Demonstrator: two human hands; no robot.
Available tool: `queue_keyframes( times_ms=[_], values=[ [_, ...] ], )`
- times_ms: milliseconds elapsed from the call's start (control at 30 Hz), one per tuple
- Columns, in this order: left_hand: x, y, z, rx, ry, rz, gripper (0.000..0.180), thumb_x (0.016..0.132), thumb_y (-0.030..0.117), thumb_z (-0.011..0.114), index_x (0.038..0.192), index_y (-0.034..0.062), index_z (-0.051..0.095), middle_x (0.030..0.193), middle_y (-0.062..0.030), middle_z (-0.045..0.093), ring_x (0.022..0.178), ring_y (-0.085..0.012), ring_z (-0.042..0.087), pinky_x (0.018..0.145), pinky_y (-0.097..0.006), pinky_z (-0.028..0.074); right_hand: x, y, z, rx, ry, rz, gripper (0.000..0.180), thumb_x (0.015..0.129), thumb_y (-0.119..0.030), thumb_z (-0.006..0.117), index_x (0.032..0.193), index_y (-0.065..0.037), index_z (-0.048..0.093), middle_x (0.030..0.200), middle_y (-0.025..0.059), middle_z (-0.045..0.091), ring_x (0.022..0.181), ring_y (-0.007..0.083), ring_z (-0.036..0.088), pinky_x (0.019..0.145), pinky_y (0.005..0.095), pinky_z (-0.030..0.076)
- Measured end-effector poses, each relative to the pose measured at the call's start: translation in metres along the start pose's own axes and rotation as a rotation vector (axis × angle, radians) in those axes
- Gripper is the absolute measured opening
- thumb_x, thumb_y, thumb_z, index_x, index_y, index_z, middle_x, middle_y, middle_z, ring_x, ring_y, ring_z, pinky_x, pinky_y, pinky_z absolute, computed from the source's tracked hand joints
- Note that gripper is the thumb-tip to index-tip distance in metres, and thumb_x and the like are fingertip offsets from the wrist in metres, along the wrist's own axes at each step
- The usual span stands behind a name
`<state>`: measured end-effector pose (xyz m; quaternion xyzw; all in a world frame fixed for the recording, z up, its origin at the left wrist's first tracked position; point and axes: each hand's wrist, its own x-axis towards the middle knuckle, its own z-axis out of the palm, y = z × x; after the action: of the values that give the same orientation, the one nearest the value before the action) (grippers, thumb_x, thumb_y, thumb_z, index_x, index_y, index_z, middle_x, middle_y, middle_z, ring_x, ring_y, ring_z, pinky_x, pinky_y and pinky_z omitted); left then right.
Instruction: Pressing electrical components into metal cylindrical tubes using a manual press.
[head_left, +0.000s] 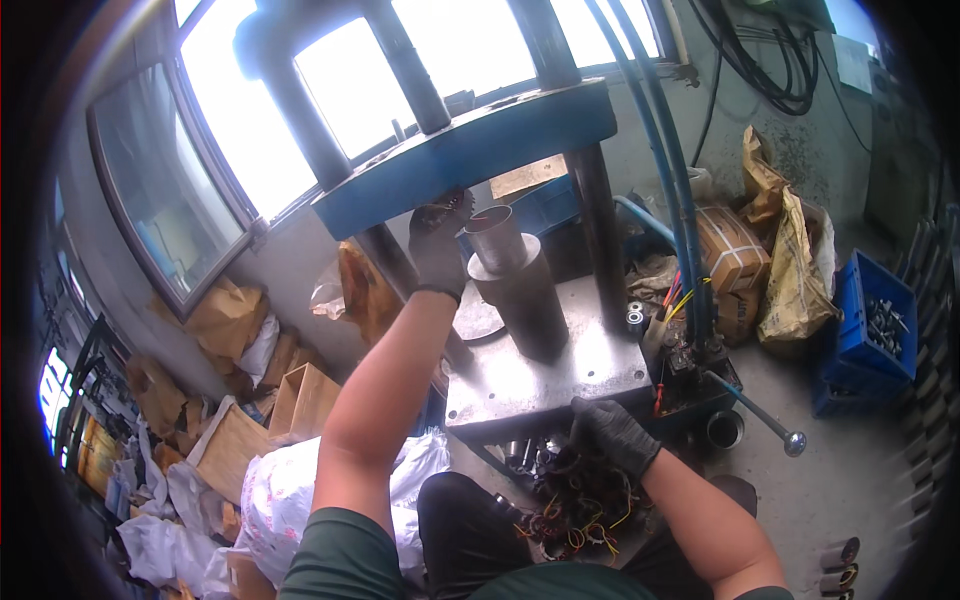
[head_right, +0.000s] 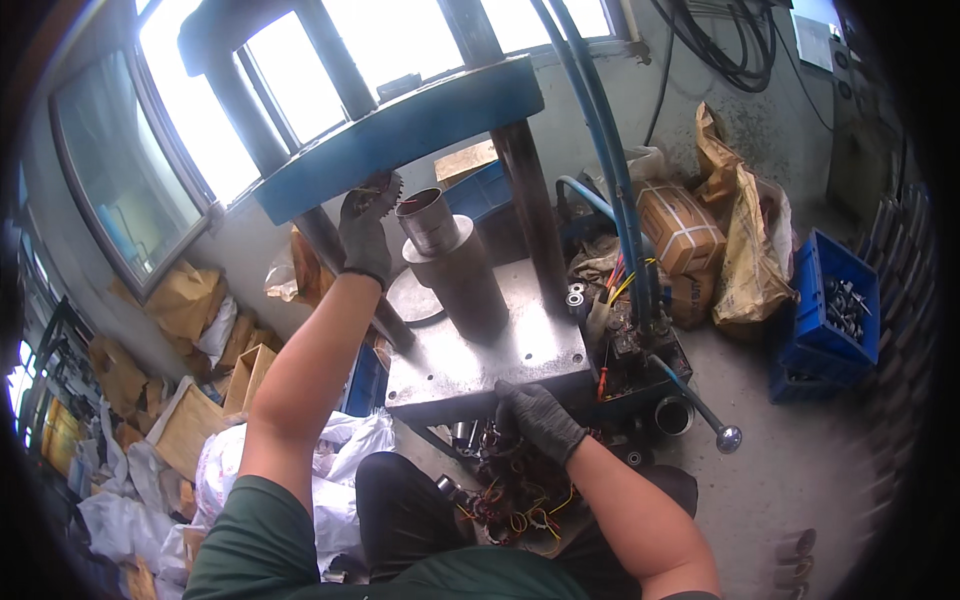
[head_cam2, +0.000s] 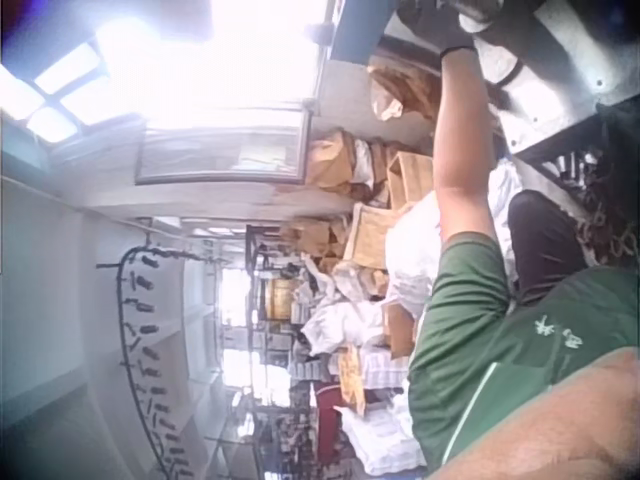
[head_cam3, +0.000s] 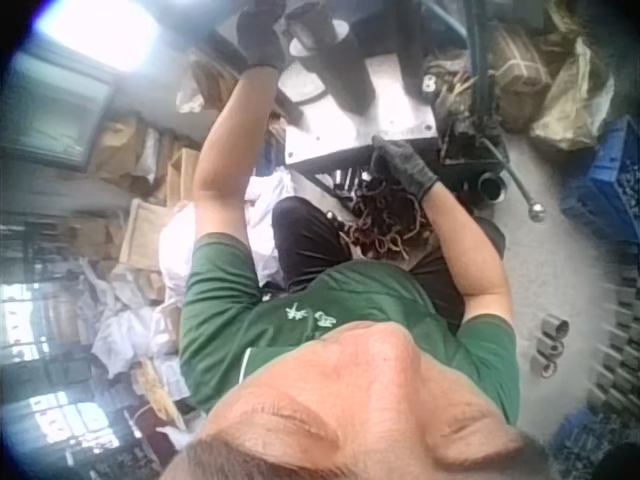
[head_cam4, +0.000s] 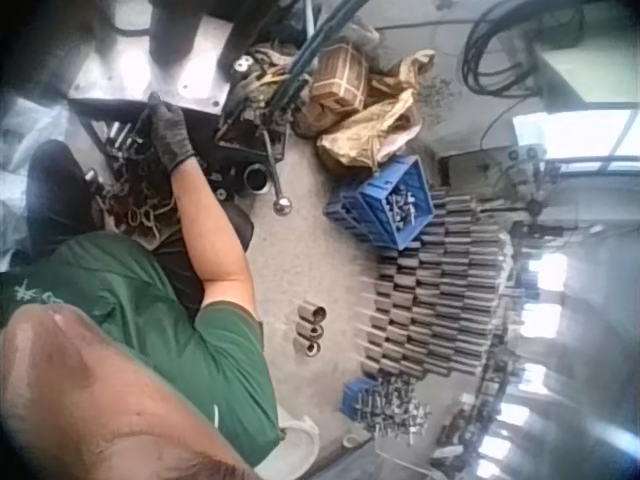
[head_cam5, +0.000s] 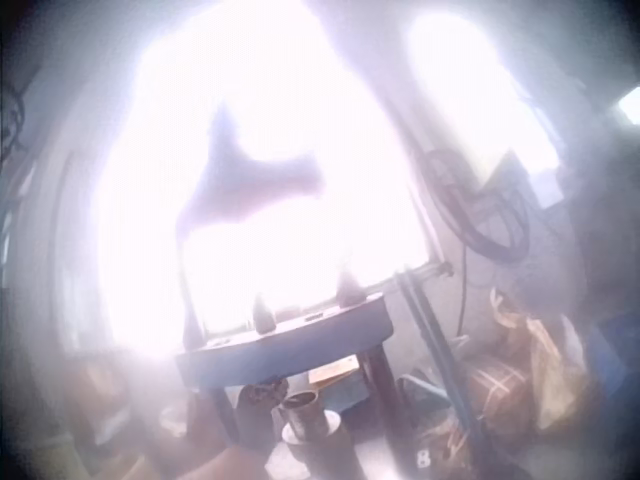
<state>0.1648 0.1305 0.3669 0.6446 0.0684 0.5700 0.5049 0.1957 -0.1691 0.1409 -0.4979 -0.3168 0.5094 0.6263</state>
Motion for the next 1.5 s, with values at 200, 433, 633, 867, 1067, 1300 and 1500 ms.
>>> queue_keyframes(
  times_ms=[200, 433, 633, 867, 1067, 1300, 1500],
  values=[
    [0.034, -0.006, 0.002, 0.426, -0.177, -0.100, 0.044, 0.080, 0.028, 0.093, 0.114, 0.0067, 0.075, 0.110, -0.0038, 0.074, 0.100, -0.0163, 0.068, 0.090, -0.029, 0.052, 0.002, 0.023, 0.014, -0.478, 0.061, -0.190, 0.050, 0.110, -0.047, 0.053, 0.115, -0.001, 0.073, 0.085, 0.0080, 0.075, 0.083, 0.0213, 0.073, 0.085, 0.0390, 0.057],
    [0.040, -0.019, -0.008, 0.537, -0.323, -0.062, 0.048, 0.077, 0.023, 0.093, 0.117, 0.0037, 0.072, 0.105, -0.0060, 0.076, 0.097, -0.0146, 0.072, 0.086, -0.027, 0.056, -0.007, -0.003, 0.018, -1.173, -0.227, -0.164, 0.055, 0.110, -0.052, 0.045, 0.131, -0.009, 0.072, 0.126, 0.0163, 0.073, 0.116, 0.0352, 0.069, 0.105, 0.0476, 0.051],
    [0.038, -0.017, -0.010, 0.342, -0.461, -0.244, 0.038, 0.086, 0.024, 0.087, 0.115, 0.0037, 0.073, 0.103, -0.0020, 0.073, 0.096, -0.0130, 0.065, 0.089, -0.029, 0.050, -0.007, 0.012, 0.012, -1.251, -0.276, -0.244, 0.044, 0.100, -0.048, 0.058, 0.114, -0.011, 0.077, 0.121, 0.0196, 0.072, 0.115, 0.0361, 0.069, 0.105, 0.0493, 0.051],
    [0.032, -0.009, -0.009, 0.705, -0.426, -0.120, 0.042, 0.088, 0.032, 0.086, 0.112, 0.0007, 0.072, 0.103, -0.0058, 0.072, 0.095, -0.0146, 0.065, 0.088, -0.031, 0.051, -0.010, 0.002, 0.017, -1.246, -0.321, -0.328, 0.017, 0.084, -0.014, 0.066, 0.095, -0.009, 0.078, 0.089, 0.0192, 0.076, 0.091, 0.0391, 0.075, 0.091, 0.0503, 0.057],
    [0.034, -0.019, -0.027, 0.719, -0.422, -0.096, 0.075, 0.089, 0.042, 0.084, 0.142, 0.0007, 0.052, 0.107, -0.0091, 0.072, 0.096, -0.0183, 0.068, 0.085, -0.033, 0.054, -0.012, 0.000, 0.012, -1.248, -0.439, -0.378, 0.021, 0.083, -0.009, 0.066, 0.099, -0.009, 0.080, 0.094, 0.0213, 0.075, 0.094, 0.0388, 0.074, 0.089, 0.0478, 0.057],
    [-0.030, -0.014, -0.099, 0.160, -0.088, -0.395, 0.080, 0.097, 0.033, 0.078, 0.160, 0.0068, 0.036, 0.119, -0.0117, 0.070, 0.091, -0.0210, 0.071, 0.079, -0.034, 0.056, -0.020, -0.004, 0.003, -1.179, -0.304, -0.484, 0.019, 0.085, -0.009, 0.066, 0.100, -0.006, 0.077, 0.095, 0.0192, 0.074, 0.093, 0.0412, 0.071, 0.088, 0.0488, 0.057],
    [-0.213, -0.015, -0.256, 0.251, -0.346, -0.417, 0.044, 0.099, 0.023, 0.078, 0.135, 0.0025, 0.064, 0.121, -0.0058, 0.070, 0.112, -0.0146, 0.065, 0.098, -0.031, 0.054, -0.040, -0.012, -0.008, -1.156, -0.235, -0.305, 0.012, 0.080, -0.006, 0.074, 0.092, -0.004, 0.073, 0.090, 0.0187, 0.070, 0.086, 0.0394, 0.069, 0.076, 0.0476, 0.055]
  ],
)
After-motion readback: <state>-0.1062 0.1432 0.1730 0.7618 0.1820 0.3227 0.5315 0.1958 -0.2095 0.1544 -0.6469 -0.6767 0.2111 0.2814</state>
